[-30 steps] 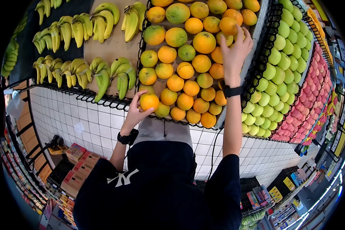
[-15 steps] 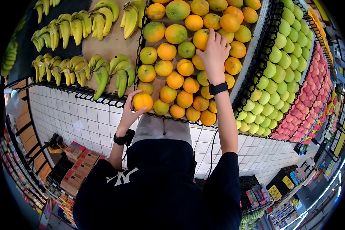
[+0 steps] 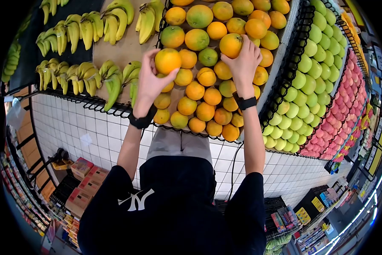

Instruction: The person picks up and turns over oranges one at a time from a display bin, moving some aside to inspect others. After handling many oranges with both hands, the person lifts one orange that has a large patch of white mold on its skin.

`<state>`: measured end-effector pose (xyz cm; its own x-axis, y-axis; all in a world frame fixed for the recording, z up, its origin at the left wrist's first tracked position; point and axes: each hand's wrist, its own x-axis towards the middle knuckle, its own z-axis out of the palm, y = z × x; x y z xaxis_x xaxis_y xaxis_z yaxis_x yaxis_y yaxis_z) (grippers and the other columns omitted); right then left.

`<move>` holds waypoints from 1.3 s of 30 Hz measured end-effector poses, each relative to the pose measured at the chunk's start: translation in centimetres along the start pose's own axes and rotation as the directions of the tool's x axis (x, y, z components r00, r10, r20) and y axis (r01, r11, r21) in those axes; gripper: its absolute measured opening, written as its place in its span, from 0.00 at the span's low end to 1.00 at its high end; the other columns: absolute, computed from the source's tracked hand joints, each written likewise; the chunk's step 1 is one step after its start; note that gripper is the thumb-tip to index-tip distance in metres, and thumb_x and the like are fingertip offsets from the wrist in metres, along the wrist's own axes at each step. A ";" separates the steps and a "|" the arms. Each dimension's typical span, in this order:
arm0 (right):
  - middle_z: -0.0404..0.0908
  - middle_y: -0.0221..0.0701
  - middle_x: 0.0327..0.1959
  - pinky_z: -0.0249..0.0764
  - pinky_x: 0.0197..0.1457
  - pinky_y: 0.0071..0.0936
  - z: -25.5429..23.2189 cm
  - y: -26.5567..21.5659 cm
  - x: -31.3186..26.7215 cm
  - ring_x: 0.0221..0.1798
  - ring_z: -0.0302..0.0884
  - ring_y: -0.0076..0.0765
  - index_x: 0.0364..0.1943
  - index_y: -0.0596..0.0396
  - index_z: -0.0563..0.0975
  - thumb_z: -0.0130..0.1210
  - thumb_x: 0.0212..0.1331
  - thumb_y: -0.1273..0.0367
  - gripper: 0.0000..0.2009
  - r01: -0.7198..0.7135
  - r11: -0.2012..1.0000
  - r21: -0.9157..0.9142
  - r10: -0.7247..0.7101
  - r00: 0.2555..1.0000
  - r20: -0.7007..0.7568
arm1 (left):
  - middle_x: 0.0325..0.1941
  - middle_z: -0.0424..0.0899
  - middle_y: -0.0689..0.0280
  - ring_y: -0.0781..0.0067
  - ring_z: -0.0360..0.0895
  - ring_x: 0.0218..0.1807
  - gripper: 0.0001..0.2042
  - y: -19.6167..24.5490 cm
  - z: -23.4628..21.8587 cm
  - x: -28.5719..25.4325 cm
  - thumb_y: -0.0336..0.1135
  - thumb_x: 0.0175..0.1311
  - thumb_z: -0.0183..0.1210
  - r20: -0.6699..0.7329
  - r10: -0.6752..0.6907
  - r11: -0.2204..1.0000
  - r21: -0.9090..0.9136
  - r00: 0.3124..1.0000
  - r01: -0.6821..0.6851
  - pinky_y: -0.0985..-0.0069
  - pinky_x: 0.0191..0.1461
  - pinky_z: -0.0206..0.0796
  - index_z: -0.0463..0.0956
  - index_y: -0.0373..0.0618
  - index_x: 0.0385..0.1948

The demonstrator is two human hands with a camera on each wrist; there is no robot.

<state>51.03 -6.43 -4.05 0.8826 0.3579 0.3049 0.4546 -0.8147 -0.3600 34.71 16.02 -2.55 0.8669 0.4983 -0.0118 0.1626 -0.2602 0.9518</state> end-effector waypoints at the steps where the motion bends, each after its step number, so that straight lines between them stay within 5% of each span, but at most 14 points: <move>1: 0.75 0.40 0.61 0.56 0.74 0.49 0.0 0.1 -0.2 0.65 0.66 0.51 0.67 0.55 0.69 0.75 0.46 0.57 0.42 -0.022 0.999 0.032 0.022 1.000 0.006 | 0.54 0.79 0.60 0.72 0.79 0.49 0.36 1.0 0.3 0.8 0.36 0.53 0.77 0.022 0.024 0.997 0.068 0.999 -0.025 0.77 0.48 0.70 0.66 0.44 0.63; 6: 0.75 0.42 0.62 0.57 0.74 0.48 -0.1 0.2 -0.7 0.66 0.66 0.52 0.67 0.56 0.69 0.76 0.46 0.57 0.43 -0.060 0.995 0.083 0.062 0.998 -0.027 | 0.57 0.80 0.56 0.65 0.82 0.54 0.35 1.6 4.8 3.8 0.38 0.55 0.76 0.125 0.221 0.964 0.123 0.967 -0.237 0.68 0.58 0.75 0.66 0.42 0.62; 8: 0.75 0.43 0.62 0.58 0.74 0.48 -0.4 0.3 -0.9 0.66 0.66 0.53 0.67 0.57 0.68 0.76 0.45 0.57 0.43 -0.089 0.989 0.114 0.092 0.995 -0.025 | 0.57 0.80 0.57 0.64 0.82 0.54 0.34 0.8 6.5 4.4 0.39 0.54 0.76 0.124 0.251 0.967 0.010 0.960 -0.254 0.67 0.58 0.75 0.67 0.42 0.61; 12: 0.75 0.45 0.60 0.67 0.70 0.43 -2.4 0.5 -2.5 0.64 0.71 0.50 0.66 0.60 0.68 0.79 0.45 0.61 0.43 -0.179 0.906 0.383 0.239 0.965 -0.113 | 0.55 0.81 0.55 0.60 0.83 0.53 0.35 1.8 7.9 4.8 0.41 0.52 0.77 0.151 0.259 0.960 0.065 0.954 -0.271 0.67 0.57 0.76 0.68 0.43 0.60; 16: 0.74 0.43 0.60 0.71 0.68 0.37 -5.5 0.2 -4.6 0.64 0.73 0.41 0.65 0.60 0.68 0.80 0.46 0.65 0.41 -0.243 0.734 0.635 0.418 0.898 -0.139 | 0.57 0.81 0.55 0.52 0.79 0.58 0.34 2.9 10.0 5.3 0.42 0.51 0.76 0.137 0.355 0.908 0.185 0.925 -0.376 0.60 0.64 0.69 0.70 0.44 0.59; 21: 0.71 0.40 0.63 0.70 0.70 0.36 -8.0 0.1 -6.6 0.65 0.72 0.38 0.67 0.59 0.66 0.79 0.49 0.68 0.41 -0.311 0.743 0.592 0.469 0.874 -0.130 | 0.56 0.81 0.56 0.53 0.78 0.58 0.35 2.4 12.7 6.9 0.45 0.52 0.76 0.066 0.387 0.911 0.130 0.920 -0.392 0.59 0.65 0.64 0.69 0.45 0.61; 26: 0.71 0.40 0.63 0.70 0.70 0.36 -8.0 0.1 -9.2 0.65 0.72 0.38 0.67 0.59 0.65 0.78 0.50 0.70 0.41 -0.333 0.625 0.706 0.527 0.847 -0.068 | 0.54 0.82 0.55 0.54 0.77 0.59 0.36 0.4 14.0 9.0 0.48 0.55 0.74 0.027 0.442 0.855 0.291 0.897 -0.430 0.58 0.65 0.58 0.68 0.45 0.63; 32: 0.72 0.43 0.64 0.72 0.69 0.36 -6.9 -0.8 -11.3 0.64 0.74 0.40 0.68 0.61 0.65 0.78 0.49 0.68 0.42 -0.401 0.594 0.698 0.519 0.853 0.050 | 0.58 0.81 0.57 0.56 0.73 0.61 0.36 -0.2 13.2 9.3 0.51 0.60 0.71 0.079 0.482 0.772 0.433 0.872 -0.466 0.60 0.68 0.56 0.69 0.46 0.68; 34: 0.73 0.42 0.63 0.73 0.68 0.36 -7.3 -1.7 -11.1 0.64 0.74 0.39 0.68 0.61 0.66 0.79 0.48 0.68 0.42 -0.403 0.578 0.710 0.521 0.852 0.059 | 0.62 0.80 0.58 0.56 0.75 0.59 0.34 0.4 12.5 9.5 0.50 0.63 0.69 0.072 0.562 0.767 0.328 0.824 -0.552 0.60 0.69 0.59 0.70 0.45 0.69; 35: 0.74 0.42 0.62 0.73 0.68 0.35 -7.0 -1.7 -11.7 0.63 0.75 0.39 0.67 0.60 0.67 0.79 0.47 0.68 0.42 -0.412 0.600 0.685 0.501 0.862 0.080 | 0.63 0.81 0.57 0.58 0.77 0.56 0.27 0.2 10.9 9.0 0.44 0.67 0.66 0.110 0.460 0.828 0.304 0.881 -0.471 0.63 0.68 0.64 0.74 0.43 0.66; 39: 0.74 0.41 0.61 0.74 0.67 0.36 -7.7 -2.6 -11.9 0.62 0.77 0.39 0.67 0.60 0.67 0.79 0.47 0.69 0.41 -0.408 0.602 0.686 0.471 0.876 0.106 | 0.59 0.83 0.57 0.60 0.78 0.54 0.19 0.8 5.1 7.4 0.35 0.70 0.63 0.093 0.463 0.871 0.136 0.882 -0.472 0.68 0.65 0.68 0.79 0.40 0.59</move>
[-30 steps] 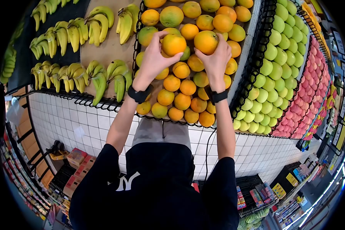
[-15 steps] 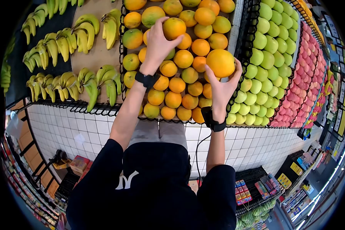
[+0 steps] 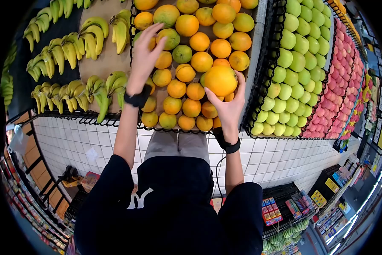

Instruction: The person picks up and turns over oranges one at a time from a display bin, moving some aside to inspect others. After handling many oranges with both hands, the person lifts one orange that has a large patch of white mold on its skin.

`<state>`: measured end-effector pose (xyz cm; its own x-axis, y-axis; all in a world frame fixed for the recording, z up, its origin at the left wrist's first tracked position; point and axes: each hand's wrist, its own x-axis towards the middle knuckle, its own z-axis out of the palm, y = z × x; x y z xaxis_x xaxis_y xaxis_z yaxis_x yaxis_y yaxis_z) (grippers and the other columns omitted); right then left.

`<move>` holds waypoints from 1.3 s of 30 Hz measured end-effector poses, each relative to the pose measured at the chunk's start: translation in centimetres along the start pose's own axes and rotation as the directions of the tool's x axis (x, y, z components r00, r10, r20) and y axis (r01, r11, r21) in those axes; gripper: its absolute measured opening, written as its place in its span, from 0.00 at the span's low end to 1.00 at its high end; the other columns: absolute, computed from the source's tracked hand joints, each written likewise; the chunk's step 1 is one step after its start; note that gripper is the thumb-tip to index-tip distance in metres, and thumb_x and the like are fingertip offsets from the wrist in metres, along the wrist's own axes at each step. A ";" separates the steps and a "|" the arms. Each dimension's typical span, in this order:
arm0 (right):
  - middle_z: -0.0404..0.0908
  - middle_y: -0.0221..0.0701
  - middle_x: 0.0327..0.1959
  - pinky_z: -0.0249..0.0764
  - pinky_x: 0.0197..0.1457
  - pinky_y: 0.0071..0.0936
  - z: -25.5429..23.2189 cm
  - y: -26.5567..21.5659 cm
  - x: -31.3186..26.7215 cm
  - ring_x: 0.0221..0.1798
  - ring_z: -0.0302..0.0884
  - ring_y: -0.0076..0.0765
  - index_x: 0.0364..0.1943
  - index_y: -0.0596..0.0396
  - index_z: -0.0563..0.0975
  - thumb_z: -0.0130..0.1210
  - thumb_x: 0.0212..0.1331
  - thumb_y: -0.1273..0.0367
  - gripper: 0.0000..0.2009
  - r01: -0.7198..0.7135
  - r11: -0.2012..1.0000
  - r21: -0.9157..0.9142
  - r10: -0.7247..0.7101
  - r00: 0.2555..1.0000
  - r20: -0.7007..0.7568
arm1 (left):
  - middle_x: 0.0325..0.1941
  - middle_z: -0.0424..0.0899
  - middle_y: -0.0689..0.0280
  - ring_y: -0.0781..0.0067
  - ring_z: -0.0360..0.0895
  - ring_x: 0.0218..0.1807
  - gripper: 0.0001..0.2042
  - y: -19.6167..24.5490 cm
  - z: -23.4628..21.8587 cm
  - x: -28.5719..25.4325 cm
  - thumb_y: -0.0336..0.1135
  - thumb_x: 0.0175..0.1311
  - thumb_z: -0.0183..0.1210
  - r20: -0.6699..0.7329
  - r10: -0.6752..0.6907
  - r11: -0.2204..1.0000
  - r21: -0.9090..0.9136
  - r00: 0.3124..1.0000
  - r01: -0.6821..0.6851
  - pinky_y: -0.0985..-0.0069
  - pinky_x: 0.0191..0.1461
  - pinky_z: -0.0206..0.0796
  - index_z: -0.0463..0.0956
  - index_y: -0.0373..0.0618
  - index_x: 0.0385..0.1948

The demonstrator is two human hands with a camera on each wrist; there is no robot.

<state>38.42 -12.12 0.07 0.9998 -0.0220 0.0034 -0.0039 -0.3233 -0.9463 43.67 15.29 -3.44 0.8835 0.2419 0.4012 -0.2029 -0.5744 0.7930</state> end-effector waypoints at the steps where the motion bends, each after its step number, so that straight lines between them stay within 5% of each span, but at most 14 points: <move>1: 0.74 0.41 0.61 0.74 0.67 0.36 0.0 -0.2 -0.2 0.62 0.77 0.39 0.67 0.60 0.67 0.79 0.47 0.69 0.41 -0.004 1.000 0.005 0.004 1.000 0.001 | 0.57 0.83 0.56 0.61 0.78 0.55 0.17 0.7 -1.3 -0.6 0.33 0.70 0.62 -0.004 -0.008 1.000 -0.007 1.000 0.008 0.69 0.64 0.68 0.79 0.39 0.58; 3: 0.73 0.42 0.62 0.74 0.67 0.36 0.1 -0.9 -0.8 0.62 0.77 0.40 0.67 0.60 0.66 0.78 0.47 0.69 0.42 -0.065 0.989 0.131 0.062 0.998 0.030 | 0.53 0.84 0.55 0.52 0.77 0.57 0.15 0.8 -4.9 -3.2 0.33 0.67 0.63 0.019 -0.140 0.982 0.130 0.990 0.136 0.63 0.64 0.67 0.81 0.42 0.54; 8: 0.74 0.42 0.62 0.73 0.68 0.35 1.3 -0.4 -2.3 0.63 0.76 0.40 0.67 0.61 0.67 0.79 0.45 0.66 0.43 -0.058 0.997 0.046 0.052 0.992 0.113 | 0.50 0.81 0.59 0.54 0.73 0.57 0.13 1.4 -9.9 -11.1 0.33 0.67 0.64 0.151 -0.259 0.922 0.333 0.954 0.198 0.61 0.66 0.63 0.82 0.45 0.52; 14: 0.76 0.44 0.60 0.71 0.68 0.37 5.5 0.8 -5.4 0.63 0.75 0.43 0.66 0.61 0.68 0.79 0.44 0.62 0.44 -0.031 0.999 -0.012 0.033 0.942 0.333 | 0.71 0.66 0.46 0.41 0.61 0.73 0.22 2.7 -9.1 -19.4 0.38 0.59 0.71 0.141 -0.339 0.795 0.572 0.930 0.203 0.49 0.75 0.52 0.81 0.43 0.54; 18: 0.75 0.47 0.62 0.70 0.70 0.40 7.8 0.5 -7.3 0.65 0.75 0.48 0.66 0.62 0.68 0.80 0.43 0.60 0.45 -0.057 0.998 -0.040 0.068 0.913 0.402 | 0.82 0.47 0.36 0.33 0.43 0.83 0.32 2.8 -7.8 -21.0 0.43 0.58 0.73 0.143 -0.313 0.808 0.560 0.939 0.184 0.41 0.81 0.39 0.74 0.39 0.63; 22: 0.75 0.48 0.62 0.70 0.70 0.40 8.7 0.8 -8.1 0.65 0.75 0.49 0.66 0.62 0.67 0.79 0.43 0.59 0.46 -0.028 0.997 -0.077 0.057 0.911 0.407 | 0.82 0.43 0.32 0.33 0.39 0.84 0.37 2.1 -5.7 -21.5 0.47 0.56 0.73 0.091 -0.388 0.735 0.631 0.917 0.248 0.40 0.82 0.35 0.72 0.27 0.61; 29: 0.75 0.48 0.62 0.70 0.70 0.40 8.0 0.3 -8.1 0.66 0.74 0.49 0.67 0.63 0.67 0.79 0.44 0.59 0.45 -0.024 0.990 -0.138 0.083 0.895 0.439 | 0.81 0.44 0.31 0.37 0.39 0.85 0.40 0.8 -3.7 -21.7 0.53 0.52 0.74 0.034 -0.433 0.606 0.751 0.901 0.263 0.42 0.83 0.35 0.73 0.27 0.60; 39: 0.75 0.49 0.61 0.70 0.69 0.41 7.4 2.2 -8.9 0.65 0.74 0.51 0.66 0.64 0.67 0.79 0.43 0.58 0.46 -0.079 0.981 -0.176 0.150 0.886 0.439 | 0.84 0.47 0.42 0.40 0.40 0.85 0.35 -0.5 -4.4 -21.9 0.48 0.50 0.76 0.036 -0.404 0.721 0.627 0.914 0.294 0.37 0.82 0.32 0.76 0.34 0.57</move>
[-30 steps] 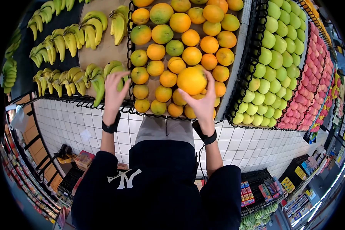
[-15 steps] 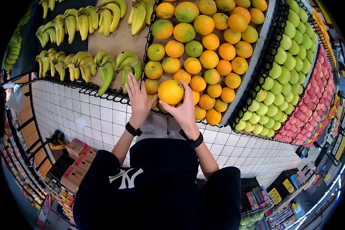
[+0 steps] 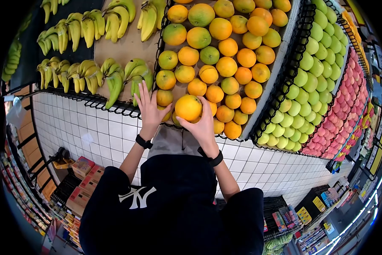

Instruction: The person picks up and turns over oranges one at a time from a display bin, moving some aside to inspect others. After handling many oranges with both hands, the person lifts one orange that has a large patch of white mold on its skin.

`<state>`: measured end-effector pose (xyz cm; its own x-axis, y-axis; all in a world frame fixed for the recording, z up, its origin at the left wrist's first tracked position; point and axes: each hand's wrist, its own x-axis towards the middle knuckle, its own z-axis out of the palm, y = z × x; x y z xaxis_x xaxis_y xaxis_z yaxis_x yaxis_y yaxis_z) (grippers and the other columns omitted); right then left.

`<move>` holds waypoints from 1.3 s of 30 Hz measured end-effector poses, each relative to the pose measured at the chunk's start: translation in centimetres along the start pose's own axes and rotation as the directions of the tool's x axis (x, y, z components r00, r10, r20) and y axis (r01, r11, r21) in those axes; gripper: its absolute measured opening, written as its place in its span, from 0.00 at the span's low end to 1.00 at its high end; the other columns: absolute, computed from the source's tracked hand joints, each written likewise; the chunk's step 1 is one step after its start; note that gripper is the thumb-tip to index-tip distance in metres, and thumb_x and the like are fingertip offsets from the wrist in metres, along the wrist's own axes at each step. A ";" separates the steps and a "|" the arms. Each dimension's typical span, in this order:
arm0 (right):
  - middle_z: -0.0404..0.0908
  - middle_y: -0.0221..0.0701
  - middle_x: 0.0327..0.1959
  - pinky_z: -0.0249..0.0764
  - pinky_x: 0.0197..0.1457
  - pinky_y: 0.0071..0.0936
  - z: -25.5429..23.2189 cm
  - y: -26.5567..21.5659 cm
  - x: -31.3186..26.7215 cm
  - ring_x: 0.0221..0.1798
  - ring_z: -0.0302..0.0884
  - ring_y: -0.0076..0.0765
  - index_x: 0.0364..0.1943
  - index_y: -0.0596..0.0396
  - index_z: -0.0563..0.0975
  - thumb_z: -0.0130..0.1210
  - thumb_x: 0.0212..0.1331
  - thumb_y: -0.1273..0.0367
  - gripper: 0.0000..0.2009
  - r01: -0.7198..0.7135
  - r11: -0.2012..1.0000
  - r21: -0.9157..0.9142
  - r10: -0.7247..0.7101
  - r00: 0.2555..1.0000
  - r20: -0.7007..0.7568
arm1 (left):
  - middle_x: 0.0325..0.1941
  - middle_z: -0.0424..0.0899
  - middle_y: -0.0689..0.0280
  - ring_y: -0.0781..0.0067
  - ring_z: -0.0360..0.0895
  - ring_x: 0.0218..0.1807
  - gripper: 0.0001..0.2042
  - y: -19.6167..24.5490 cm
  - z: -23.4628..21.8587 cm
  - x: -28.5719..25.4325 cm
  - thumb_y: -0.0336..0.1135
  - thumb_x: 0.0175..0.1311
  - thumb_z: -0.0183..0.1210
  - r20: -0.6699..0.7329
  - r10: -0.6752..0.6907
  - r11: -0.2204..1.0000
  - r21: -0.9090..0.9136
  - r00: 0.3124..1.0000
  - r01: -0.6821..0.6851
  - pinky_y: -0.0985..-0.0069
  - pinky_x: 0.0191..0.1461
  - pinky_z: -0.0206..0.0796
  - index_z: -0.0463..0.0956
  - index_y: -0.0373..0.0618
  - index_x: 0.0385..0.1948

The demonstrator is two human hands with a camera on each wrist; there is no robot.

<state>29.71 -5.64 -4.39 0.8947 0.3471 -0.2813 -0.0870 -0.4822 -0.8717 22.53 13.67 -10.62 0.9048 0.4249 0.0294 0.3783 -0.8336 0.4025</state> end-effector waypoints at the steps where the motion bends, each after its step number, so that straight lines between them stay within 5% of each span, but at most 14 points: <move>1: 0.75 0.49 0.61 0.70 0.69 0.41 0.1 0.2 -0.1 0.65 0.74 0.51 0.66 0.64 0.67 0.79 0.43 0.58 0.46 -0.002 1.000 0.003 0.002 1.000 -0.003 | 0.84 0.47 0.41 0.39 0.40 0.85 0.35 -0.3 0.0 0.0 0.47 0.49 0.76 -0.009 0.020 0.999 -0.049 1.000 -0.020 0.36 0.82 0.31 0.76 0.34 0.57; 6: 0.75 0.52 0.62 0.69 0.70 0.44 0.2 0.3 -0.6 0.66 0.72 0.56 0.65 0.65 0.68 0.79 0.42 0.56 0.46 0.027 0.999 -0.027 -0.024 0.997 0.080 | 0.84 0.46 0.41 0.38 0.40 0.85 0.35 -0.8 -0.1 0.0 0.46 0.46 0.78 -0.045 0.070 0.985 -0.152 0.997 -0.076 0.34 0.81 0.31 0.78 0.35 0.55; 7: 0.77 0.46 0.62 0.73 0.68 0.38 0.3 0.2 -0.6 0.64 0.77 0.45 0.66 0.66 0.68 0.80 0.42 0.57 0.46 0.060 0.994 -0.095 -0.053 0.996 0.078 | 0.84 0.46 0.41 0.38 0.40 0.85 0.34 -0.8 -0.4 0.1 0.46 0.46 0.78 -0.025 0.077 0.980 -0.184 0.997 -0.081 0.34 0.81 0.31 0.78 0.35 0.54; 12: 0.77 0.49 0.61 0.72 0.68 0.40 0.5 0.0 -0.4 0.64 0.77 0.49 0.65 0.66 0.68 0.79 0.43 0.57 0.46 0.011 1.000 -0.018 -0.009 0.997 0.076 | 0.82 0.52 0.42 0.38 0.44 0.84 0.33 -1.4 -1.7 -0.2 0.44 0.46 0.78 -0.021 0.143 0.943 -0.300 0.989 -0.143 0.39 0.82 0.36 0.78 0.35 0.55; 15: 0.77 0.50 0.60 0.73 0.67 0.40 0.4 0.3 -0.1 0.63 0.77 0.50 0.65 0.65 0.69 0.79 0.43 0.57 0.45 -0.012 0.999 0.050 0.009 0.999 0.044 | 0.77 0.61 0.45 0.42 0.55 0.80 0.32 -1.2 -2.7 -1.1 0.42 0.46 0.78 0.053 0.105 0.912 -0.403 0.993 -0.075 0.48 0.80 0.49 0.78 0.36 0.54; 17: 0.78 0.48 0.59 0.74 0.66 0.39 0.0 0.6 0.0 0.61 0.79 0.48 0.65 0.65 0.69 0.79 0.44 0.58 0.44 -0.006 0.998 0.058 0.005 1.000 0.022 | 0.74 0.65 0.49 0.49 0.64 0.75 0.30 -1.2 -3.1 -1.9 0.39 0.46 0.77 0.080 0.035 0.776 -0.631 0.996 0.023 0.57 0.75 0.61 0.78 0.37 0.54; 22: 0.80 0.46 0.57 0.75 0.64 0.37 -1.5 0.1 0.4 0.59 0.81 0.43 0.65 0.63 0.68 0.79 0.45 0.60 0.43 -0.065 0.992 0.107 0.067 0.998 -0.017 | 0.70 0.69 0.50 0.52 0.71 0.68 0.32 -0.5 -4.6 -4.1 0.36 0.43 0.78 0.013 0.017 0.809 -0.587 1.000 -0.006 0.61 0.69 0.67 0.79 0.38 0.54; 26: 0.80 0.46 0.57 0.75 0.65 0.36 -1.9 0.4 0.7 0.59 0.81 0.43 0.65 0.63 0.68 0.79 0.46 0.60 0.42 -0.077 0.991 0.114 0.081 0.996 -0.030 | 0.65 0.72 0.55 0.55 0.73 0.65 0.32 -0.9 -4.0 -4.5 0.35 0.45 0.77 0.119 -0.008 0.738 -0.669 0.993 0.086 0.63 0.68 0.69 0.77 0.38 0.56; 28: 0.80 0.46 0.57 0.75 0.65 0.36 -2.0 0.5 0.8 0.59 0.81 0.43 0.65 0.63 0.68 0.79 0.46 0.60 0.42 -0.066 0.991 0.114 0.071 0.997 -0.042 | 0.64 0.73 0.57 0.57 0.74 0.65 0.31 -0.8 -4.0 -4.3 0.34 0.46 0.76 0.211 -0.117 0.591 -0.771 0.970 0.239 0.64 0.68 0.69 0.76 0.37 0.56; 30: 0.80 0.46 0.57 0.75 0.65 0.36 -1.9 0.5 0.7 0.59 0.81 0.43 0.65 0.63 0.68 0.78 0.47 0.60 0.42 -0.054 0.991 0.120 0.060 0.997 -0.051 | 0.63 0.74 0.57 0.57 0.75 0.63 0.31 -0.5 -4.3 -3.6 0.33 0.47 0.76 0.172 -0.113 0.590 -0.781 0.979 0.205 0.65 0.67 0.69 0.76 0.36 0.56; 32: 0.80 0.45 0.57 0.75 0.65 0.36 -1.7 0.4 0.7 0.59 0.80 0.43 0.65 0.62 0.68 0.78 0.47 0.61 0.42 -0.068 0.984 0.168 0.078 0.996 -0.053 | 0.63 0.74 0.56 0.57 0.76 0.62 0.31 0.4 -5.3 -1.7 0.33 0.48 0.76 0.028 -0.002 0.789 -0.614 1.000 0.018 0.67 0.65 0.71 0.76 0.36 0.56; 38: 0.78 0.43 0.58 0.75 0.65 0.35 -2.2 0.3 -0.3 0.59 0.79 0.40 0.65 0.62 0.68 0.78 0.47 0.64 0.41 -0.067 0.960 0.273 0.110 0.984 -0.142 | 0.58 0.75 0.56 0.54 0.75 0.61 0.33 6.4 -5.8 6.9 0.38 0.45 0.79 -0.036 0.026 0.728 -0.684 0.999 -0.044 0.61 0.65 0.69 0.76 0.36 0.55; 39: 0.78 0.43 0.58 0.75 0.65 0.35 -2.7 0.3 -0.4 0.59 0.79 0.40 0.65 0.62 0.68 0.78 0.47 0.64 0.41 -0.065 0.961 0.269 0.108 0.983 -0.149 | 0.57 0.76 0.56 0.51 0.75 0.59 0.33 6.7 -4.8 8.2 0.39 0.45 0.80 -0.161 0.152 0.781 -0.585 0.975 -0.218 0.59 0.64 0.69 0.76 0.36 0.54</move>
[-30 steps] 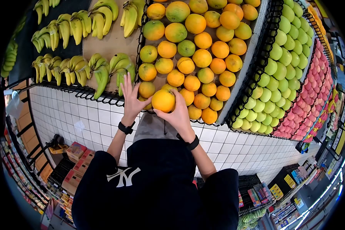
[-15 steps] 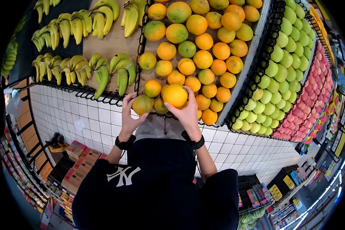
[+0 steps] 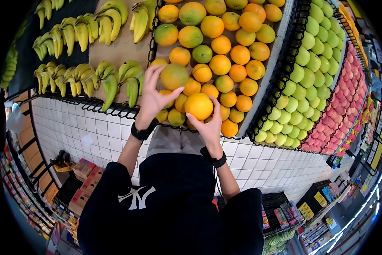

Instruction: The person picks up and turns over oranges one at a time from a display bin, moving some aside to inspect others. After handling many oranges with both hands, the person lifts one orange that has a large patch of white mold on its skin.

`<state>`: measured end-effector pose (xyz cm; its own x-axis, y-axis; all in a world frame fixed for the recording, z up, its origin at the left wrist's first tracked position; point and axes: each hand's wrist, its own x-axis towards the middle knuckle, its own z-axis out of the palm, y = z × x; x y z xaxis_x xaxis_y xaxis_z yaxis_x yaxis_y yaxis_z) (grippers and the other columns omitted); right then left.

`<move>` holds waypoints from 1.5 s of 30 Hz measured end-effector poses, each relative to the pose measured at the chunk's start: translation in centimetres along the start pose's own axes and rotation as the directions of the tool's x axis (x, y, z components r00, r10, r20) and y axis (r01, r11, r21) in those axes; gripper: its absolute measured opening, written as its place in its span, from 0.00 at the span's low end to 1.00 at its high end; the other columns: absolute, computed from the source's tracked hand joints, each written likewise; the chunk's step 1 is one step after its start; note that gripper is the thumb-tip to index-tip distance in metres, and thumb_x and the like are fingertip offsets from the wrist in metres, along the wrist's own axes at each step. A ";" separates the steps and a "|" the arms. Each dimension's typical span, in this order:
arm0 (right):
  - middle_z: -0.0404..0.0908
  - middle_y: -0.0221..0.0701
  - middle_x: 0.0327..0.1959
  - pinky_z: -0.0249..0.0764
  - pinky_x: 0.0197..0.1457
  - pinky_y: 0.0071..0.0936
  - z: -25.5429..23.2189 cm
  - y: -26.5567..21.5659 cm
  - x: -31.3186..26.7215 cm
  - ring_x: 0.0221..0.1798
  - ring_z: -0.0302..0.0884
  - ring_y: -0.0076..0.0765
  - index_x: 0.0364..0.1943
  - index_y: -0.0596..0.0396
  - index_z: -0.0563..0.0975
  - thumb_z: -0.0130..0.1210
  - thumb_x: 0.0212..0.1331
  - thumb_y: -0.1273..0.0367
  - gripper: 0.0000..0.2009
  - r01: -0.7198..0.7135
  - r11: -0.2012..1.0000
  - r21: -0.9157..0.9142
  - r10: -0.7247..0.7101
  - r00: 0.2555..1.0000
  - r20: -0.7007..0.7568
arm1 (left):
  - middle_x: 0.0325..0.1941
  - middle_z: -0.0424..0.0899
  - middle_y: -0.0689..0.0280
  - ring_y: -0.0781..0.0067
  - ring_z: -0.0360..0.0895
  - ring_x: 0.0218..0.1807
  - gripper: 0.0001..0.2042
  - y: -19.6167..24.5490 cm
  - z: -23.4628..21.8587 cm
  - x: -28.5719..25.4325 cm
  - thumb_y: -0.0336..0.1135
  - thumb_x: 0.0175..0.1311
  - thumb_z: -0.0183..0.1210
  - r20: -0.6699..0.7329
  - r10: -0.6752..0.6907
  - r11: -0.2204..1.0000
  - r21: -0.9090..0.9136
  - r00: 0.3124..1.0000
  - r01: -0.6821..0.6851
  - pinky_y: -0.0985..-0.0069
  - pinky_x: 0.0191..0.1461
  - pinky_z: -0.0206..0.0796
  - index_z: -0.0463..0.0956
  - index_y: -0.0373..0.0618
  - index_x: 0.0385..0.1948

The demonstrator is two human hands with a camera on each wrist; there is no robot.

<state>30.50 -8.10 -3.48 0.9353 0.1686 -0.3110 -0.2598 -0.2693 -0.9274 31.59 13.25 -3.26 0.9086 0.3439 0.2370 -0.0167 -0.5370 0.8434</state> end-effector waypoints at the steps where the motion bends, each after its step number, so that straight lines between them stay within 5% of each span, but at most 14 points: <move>1: 0.78 0.43 0.58 0.75 0.65 0.35 -0.5 -0.1 -0.1 0.59 0.79 0.40 0.65 0.62 0.68 0.78 0.47 0.64 0.41 -0.006 1.000 -0.004 0.006 1.000 -0.020 | 0.56 0.76 0.56 0.50 0.73 0.60 0.33 0.1 1.3 1.4 0.43 0.46 0.79 0.013 0.047 0.999 -0.007 0.999 -0.047 0.57 0.66 0.66 0.76 0.38 0.54; 7: 0.77 0.43 0.58 0.75 0.65 0.35 -3.0 0.8 -0.7 0.59 0.79 0.40 0.65 0.61 0.68 0.78 0.48 0.65 0.40 -0.031 0.999 -0.014 0.029 0.994 -0.108 | 0.58 0.76 0.60 0.52 0.69 0.63 0.33 3.1 9.7 7.9 0.48 0.48 0.77 0.030 0.222 0.971 0.080 0.975 -0.223 0.57 0.70 0.59 0.77 0.40 0.55; 11: 0.78 0.42 0.58 0.75 0.64 0.34 -2.8 1.1 -1.7 0.59 0.78 0.38 0.65 0.62 0.68 0.78 0.49 0.65 0.40 -0.035 0.999 0.029 0.039 0.989 -0.142 | 0.57 0.76 0.58 0.53 0.68 0.62 0.33 4.2 13.4 10.5 0.48 0.48 0.76 0.011 0.225 0.973 0.056 0.974 -0.226 0.58 0.69 0.59 0.77 0.38 0.53; 17: 0.79 0.42 0.58 0.74 0.67 0.34 -1.6 1.1 -2.2 0.61 0.79 0.37 0.64 0.62 0.70 0.79 0.47 0.63 0.40 -0.018 1.000 0.018 0.019 0.995 -0.093 | 0.58 0.74 0.56 0.54 0.66 0.63 0.34 3.7 15.5 11.3 0.48 0.51 0.74 0.033 0.219 0.936 0.274 0.975 -0.219 0.56 0.71 0.53 0.75 0.36 0.58; 21: 0.80 0.43 0.57 0.73 0.67 0.35 -1.1 0.8 -1.8 0.60 0.79 0.39 0.64 0.62 0.69 0.79 0.47 0.62 0.41 -0.015 1.000 -0.007 0.015 0.998 -0.059 | 0.61 0.73 0.55 0.52 0.66 0.65 0.34 3.6 14.5 10.6 0.48 0.55 0.73 -0.004 0.260 0.917 0.316 0.966 -0.245 0.55 0.71 0.54 0.74 0.38 0.62; 25: 0.80 0.43 0.57 0.73 0.67 0.35 -1.1 1.4 -1.4 0.60 0.79 0.40 0.65 0.62 0.69 0.79 0.47 0.62 0.41 0.007 1.000 -0.025 -0.009 0.999 -0.052 | 0.62 0.74 0.55 0.49 0.67 0.65 0.29 2.5 8.7 8.1 0.42 0.61 0.70 0.026 0.179 0.963 0.198 0.984 -0.180 0.56 0.72 0.59 0.74 0.43 0.63; 27: 0.80 0.43 0.57 0.74 0.66 0.34 -1.3 0.8 -1.1 0.60 0.79 0.39 0.65 0.62 0.68 0.78 0.48 0.63 0.41 0.007 1.000 -0.005 -0.007 0.998 -0.067 | 0.60 0.76 0.55 0.50 0.69 0.64 0.21 1.2 4.3 5.6 0.37 0.63 0.68 0.034 0.086 0.970 0.226 0.996 -0.091 0.60 0.69 0.62 0.78 0.43 0.58; 29: 0.80 0.42 0.57 0.74 0.65 0.34 -1.4 0.8 -0.7 0.59 0.79 0.38 0.65 0.62 0.68 0.78 0.48 0.63 0.40 -0.003 0.999 0.043 0.005 0.999 -0.048 | 0.51 0.80 0.56 0.55 0.78 0.51 0.16 -0.3 0.0 2.9 0.31 0.65 0.66 0.080 -0.017 0.981 0.192 0.997 0.002 0.67 0.57 0.70 0.79 0.39 0.53; 31: 0.79 0.42 0.57 0.75 0.65 0.34 -1.5 0.8 -0.5 0.59 0.79 0.38 0.65 0.62 0.68 0.78 0.49 0.64 0.40 -0.002 1.000 0.024 0.003 0.998 -0.060 | 0.49 0.81 0.56 0.63 0.78 0.39 0.16 -0.9 -3.0 0.1 0.31 0.66 0.65 0.180 -0.267 0.952 0.203 0.947 0.230 0.71 0.43 0.72 0.79 0.38 0.54; 33: 0.79 0.43 0.58 0.75 0.65 0.35 -1.2 0.8 -0.2 0.59 0.79 0.39 0.65 0.63 0.68 0.78 0.49 0.64 0.40 -0.005 1.000 0.016 0.006 0.998 -0.059 | 0.50 0.81 0.56 0.63 0.79 0.39 0.19 -1.7 -4.2 -2.8 0.32 0.65 0.66 0.252 -0.365 0.917 0.265 0.896 0.299 0.71 0.44 0.73 0.79 0.38 0.56; 34: 0.79 0.43 0.58 0.75 0.65 0.34 -1.1 0.6 -0.1 0.59 0.79 0.39 0.66 0.63 0.68 0.78 0.49 0.64 0.40 -0.013 1.000 0.024 0.015 0.998 -0.054 | 0.50 0.82 0.54 0.60 0.81 0.43 0.20 -1.4 -4.1 -3.8 0.34 0.65 0.67 0.265 -0.405 0.901 0.276 0.875 0.334 0.69 0.49 0.74 0.78 0.38 0.57; 35: 0.79 0.43 0.57 0.75 0.65 0.34 -0.8 0.4 0.0 0.59 0.80 0.39 0.66 0.63 0.68 0.78 0.49 0.64 0.41 -0.018 0.999 0.031 0.020 0.999 -0.049 | 0.55 0.80 0.53 0.54 0.80 0.52 0.23 -2.5 -3.8 -5.3 0.36 0.63 0.68 0.275 -0.277 0.923 0.343 0.921 0.175 0.65 0.57 0.74 0.76 0.37 0.59; 38: 0.79 0.43 0.57 0.75 0.65 0.34 0.1 -0.2 0.3 0.59 0.80 0.39 0.66 0.63 0.68 0.78 0.48 0.65 0.41 0.010 1.000 0.024 -0.010 1.000 -0.009 | 0.62 0.74 0.50 0.44 0.72 0.64 0.33 -2.3 -2.1 -7.4 0.36 0.59 0.71 0.302 -0.245 0.927 0.352 0.921 0.131 0.59 0.65 0.69 0.68 0.37 0.66; 45: 0.76 0.44 0.60 0.73 0.67 0.35 2.9 -0.3 -0.1 0.62 0.77 0.41 0.65 0.63 0.68 0.79 0.46 0.63 0.42 0.051 0.998 -0.035 -0.049 0.996 0.068 | 0.61 0.70 0.45 0.37 0.69 0.64 0.39 -5.0 0.9 -8.5 0.32 0.52 0.74 0.261 -0.333 0.926 0.273 0.906 0.262 0.55 0.66 0.67 0.63 0.38 0.67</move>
<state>29.78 -5.30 -3.74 0.9283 0.2458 -0.2790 -0.2030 -0.2937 -0.9341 24.32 12.29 -9.90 0.9377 0.2893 -0.1924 0.3364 -0.6175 0.7110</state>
